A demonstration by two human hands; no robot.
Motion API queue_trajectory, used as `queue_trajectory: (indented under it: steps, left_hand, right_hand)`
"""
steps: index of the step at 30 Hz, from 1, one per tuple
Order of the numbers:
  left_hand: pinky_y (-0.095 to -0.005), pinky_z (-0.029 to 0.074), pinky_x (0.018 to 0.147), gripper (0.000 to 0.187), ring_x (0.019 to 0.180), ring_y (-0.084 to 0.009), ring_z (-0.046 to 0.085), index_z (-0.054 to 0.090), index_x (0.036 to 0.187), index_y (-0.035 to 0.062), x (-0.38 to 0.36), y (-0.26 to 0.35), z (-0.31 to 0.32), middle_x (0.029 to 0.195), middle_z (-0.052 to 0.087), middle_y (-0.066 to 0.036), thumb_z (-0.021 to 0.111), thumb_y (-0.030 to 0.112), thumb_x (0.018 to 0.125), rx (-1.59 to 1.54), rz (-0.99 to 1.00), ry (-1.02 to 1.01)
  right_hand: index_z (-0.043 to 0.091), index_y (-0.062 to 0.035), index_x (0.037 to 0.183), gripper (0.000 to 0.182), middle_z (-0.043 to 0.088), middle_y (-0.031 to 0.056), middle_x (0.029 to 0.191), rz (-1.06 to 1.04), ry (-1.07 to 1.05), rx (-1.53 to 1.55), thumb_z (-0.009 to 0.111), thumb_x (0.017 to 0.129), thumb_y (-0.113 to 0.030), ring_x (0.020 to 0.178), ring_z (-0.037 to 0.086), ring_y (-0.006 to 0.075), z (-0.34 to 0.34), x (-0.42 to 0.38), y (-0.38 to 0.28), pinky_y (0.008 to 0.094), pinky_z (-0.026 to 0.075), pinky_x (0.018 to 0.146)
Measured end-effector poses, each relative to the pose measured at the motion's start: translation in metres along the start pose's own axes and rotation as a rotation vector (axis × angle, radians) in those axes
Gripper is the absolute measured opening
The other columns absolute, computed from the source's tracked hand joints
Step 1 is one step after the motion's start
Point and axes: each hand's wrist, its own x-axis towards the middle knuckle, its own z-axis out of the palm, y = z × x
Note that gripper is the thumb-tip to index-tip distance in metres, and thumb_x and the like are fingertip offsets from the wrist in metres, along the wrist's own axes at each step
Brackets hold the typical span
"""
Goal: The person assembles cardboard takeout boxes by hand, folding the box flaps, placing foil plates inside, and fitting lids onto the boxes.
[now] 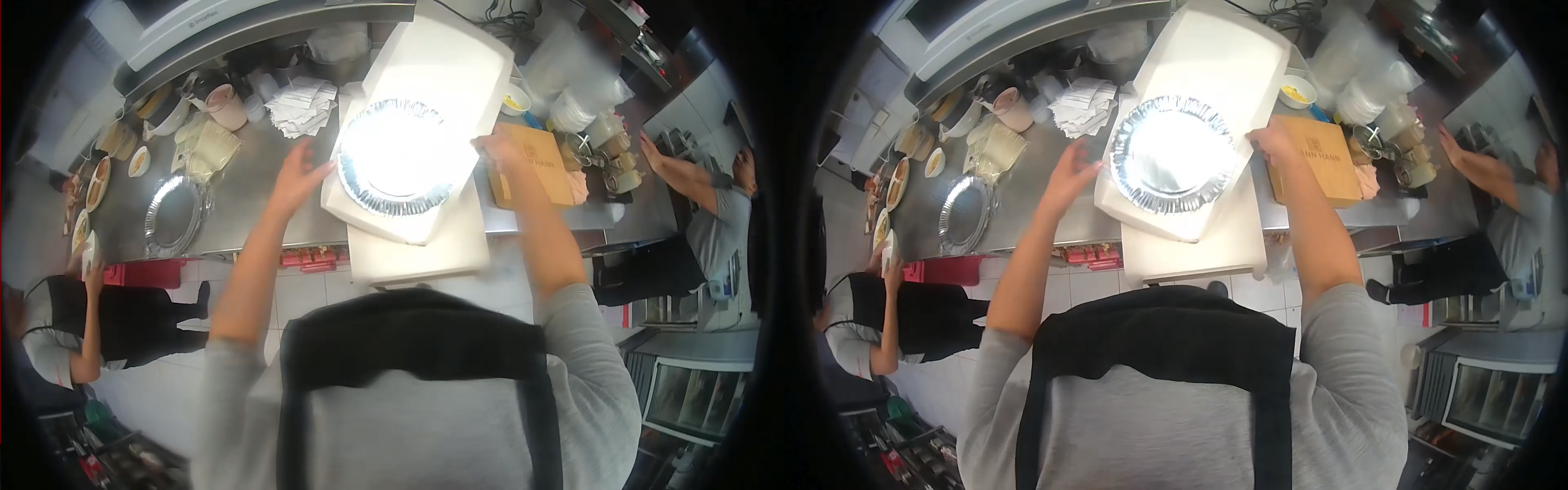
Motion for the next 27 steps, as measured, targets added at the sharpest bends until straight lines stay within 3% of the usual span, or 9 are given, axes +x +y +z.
queue_trajectory:
  steps: [2,4,8,10,13,16,19,26,27]
  left_hand:
    - [-0.0387,0.045,0.095,0.081,0.116,-0.0290,0.050,0.038,0.142,0.0090,0.036,0.009,0.020,0.131,0.047,-0.020,0.077,0.033,0.075,0.232,0.120,0.116]
    - [-0.0397,0.043,0.097,0.072,0.118,-0.0303,0.050,0.040,0.141,0.0119,0.050,0.037,0.046,0.128,0.050,-0.017,0.074,0.027,0.079,0.665,0.369,0.455]
    - [-0.0405,0.041,0.101,0.060,0.125,-0.0309,0.046,0.045,0.138,0.0190,0.069,0.043,0.086,0.132,0.050,-0.010,0.068,0.026,0.082,0.826,0.654,-0.095]
    - [-0.0387,0.044,0.098,0.056,0.119,-0.0308,0.051,0.048,0.135,0.0217,0.072,0.034,0.106,0.133,0.049,-0.012,0.067,0.030,0.083,0.850,0.677,-0.015]
    - [-0.0393,0.047,0.092,0.053,0.110,-0.0313,0.057,0.052,0.131,0.0203,0.078,0.030,0.115,0.130,0.052,-0.012,0.068,0.033,0.081,0.929,0.234,-0.595]
    - [-0.0426,0.049,0.088,0.055,0.104,-0.0316,0.058,0.057,0.125,0.0121,0.073,0.008,0.096,0.117,0.060,-0.014,0.066,0.043,0.082,0.701,0.544,-0.093]
    - [-0.0421,0.048,0.090,0.056,0.102,-0.0323,0.060,0.060,0.120,0.0069,0.107,0.016,0.069,0.108,0.065,-0.016,0.066,0.046,0.081,0.464,0.218,0.465]
    - [-0.0356,0.051,0.084,0.048,0.097,-0.0267,0.067,0.063,0.115,0.0022,0.163,0.014,0.037,0.104,0.069,-0.019,0.068,0.037,0.082,0.477,-0.228,-0.135]
    - [-0.0364,0.052,0.080,0.043,0.091,-0.0264,0.069,0.065,0.111,0.0011,0.152,0.010,0.032,0.098,0.070,-0.017,0.067,0.034,0.083,0.389,-0.012,-0.072]
  right_hand:
    - [0.053,-0.0035,0.122,0.052,0.061,0.0069,0.077,-0.028,0.007,-0.114,0.067,0.072,-0.002,0.050,0.046,0.0122,0.011,-0.010,-0.007,0.0273,0.028,0.039]
    - [0.054,-0.0024,0.121,0.053,0.059,0.0062,0.073,-0.016,-0.011,-0.069,0.066,0.069,0.001,0.046,0.044,0.0116,0.017,-0.004,-0.013,0.0257,0.029,0.038]
    - [0.054,-0.0017,0.122,0.053,0.059,0.0074,0.072,0.056,-0.102,-0.066,0.062,0.070,0.005,0.046,0.046,0.0123,0.023,0.017,-0.002,0.0259,0.031,0.037]
    - [0.056,-0.0015,0.120,0.050,0.060,0.0080,0.072,0.078,-0.125,-0.106,0.061,0.071,0.005,0.047,0.048,0.0128,0.027,0.024,0.003,0.0267,0.033,0.038]
    - [0.061,-0.0011,0.113,0.040,0.061,0.0092,0.073,0.064,-0.136,-0.173,0.061,0.074,0.002,0.050,0.053,0.0147,0.028,0.040,0.006,0.0288,0.038,0.041]
    - [0.064,-0.0002,0.107,0.031,0.065,0.0112,0.079,0.081,-0.188,-0.297,0.067,0.077,-0.008,0.055,0.058,0.0188,0.026,0.066,0.007,0.0330,0.045,0.047]
    - [0.065,0.0017,0.105,0.034,0.068,0.0136,0.086,0.057,-0.119,-0.376,0.072,0.079,-0.018,0.064,0.064,0.0228,0.026,0.080,0.002,0.0356,0.051,0.056]
    - [0.064,0.0035,0.110,0.037,0.070,0.0155,0.099,-0.268,-0.143,-0.173,0.069,0.082,-0.021,0.084,0.068,0.0231,0.021,0.093,0.031,0.0339,0.053,0.075]
    - [0.063,0.0033,0.111,0.037,0.070,0.0152,0.100,-0.359,-0.149,-0.134,0.069,0.083,-0.021,0.085,0.068,0.0228,0.018,0.088,0.038,0.0339,0.052,0.077]
